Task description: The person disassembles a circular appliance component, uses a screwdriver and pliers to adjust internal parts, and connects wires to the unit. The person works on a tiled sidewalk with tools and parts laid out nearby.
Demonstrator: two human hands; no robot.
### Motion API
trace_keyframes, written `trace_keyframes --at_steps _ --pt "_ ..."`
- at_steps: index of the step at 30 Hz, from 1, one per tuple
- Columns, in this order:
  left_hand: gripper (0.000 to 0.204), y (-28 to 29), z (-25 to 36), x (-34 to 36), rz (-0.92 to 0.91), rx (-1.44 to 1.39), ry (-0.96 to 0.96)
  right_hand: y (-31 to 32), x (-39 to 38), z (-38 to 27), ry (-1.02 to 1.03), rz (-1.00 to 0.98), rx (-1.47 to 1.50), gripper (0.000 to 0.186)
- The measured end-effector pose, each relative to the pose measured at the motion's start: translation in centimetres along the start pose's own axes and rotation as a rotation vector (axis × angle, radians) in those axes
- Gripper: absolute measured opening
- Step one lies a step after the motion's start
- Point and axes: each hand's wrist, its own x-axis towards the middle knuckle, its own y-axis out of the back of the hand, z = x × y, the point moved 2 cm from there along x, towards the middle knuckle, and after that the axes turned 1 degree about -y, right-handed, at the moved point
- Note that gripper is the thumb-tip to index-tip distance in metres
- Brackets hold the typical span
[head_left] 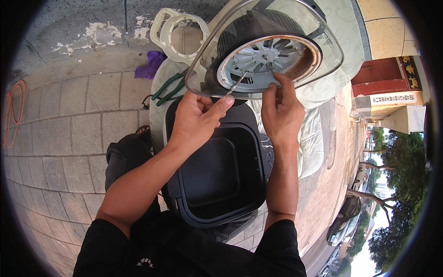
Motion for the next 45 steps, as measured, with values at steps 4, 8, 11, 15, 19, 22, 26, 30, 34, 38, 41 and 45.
trace_keyframes --at_steps 4,8,11,15,19,22,26,30,34,38,41,45 --pt "0.055 -0.10 -0.24 0.13 0.009 -0.002 -0.009 -0.03 -0.10 0.10 0.002 -0.002 -0.006 0.026" --pt "0.055 -0.26 -0.21 0.05 0.044 -0.006 -0.028 -0.20 -0.18 0.26 0.007 0.008 0.026 0.025" --pt "0.055 -0.39 -0.12 0.06 0.058 -0.024 -0.031 -0.28 -0.21 0.11 0.003 0.009 0.025 0.025" --pt "0.055 -0.37 0.11 -0.04 0.077 0.003 -0.003 -0.48 -0.25 0.17 0.007 0.018 0.032 0.025" --pt "0.059 -0.45 0.57 0.09 0.081 0.018 -0.018 -0.63 -0.37 0.22 0.005 0.029 0.044 0.025" --pt "0.058 -0.56 0.49 0.08 0.080 -0.001 -0.010 -0.65 -0.44 0.31 0.005 0.035 0.037 0.024" --pt "0.057 -0.47 0.52 0.20 0.069 -0.009 -0.009 -0.61 -0.41 0.07 -0.017 0.021 0.045 0.024" --pt "0.059 -0.33 0.06 0.52 0.067 0.017 0.001 -0.71 -0.43 0.18 -0.016 0.027 0.060 0.024" --pt "0.059 -0.41 0.04 0.50 0.084 0.033 0.046 -0.69 -0.49 0.08 -0.020 0.025 0.059 0.024" --pt "0.058 -0.51 0.15 0.53 0.079 0.005 0.032 -0.74 -0.48 0.19 -0.031 0.016 0.063 0.024" --pt "0.057 -0.59 0.00 0.73 0.087 -0.008 0.023 -0.70 -0.44 0.07 -0.052 0.010 0.068 0.024" --pt "0.054 -0.83 0.01 0.74 0.127 -0.016 0.002 -0.71 -0.49 -0.29 -0.080 0.003 0.088 0.024"
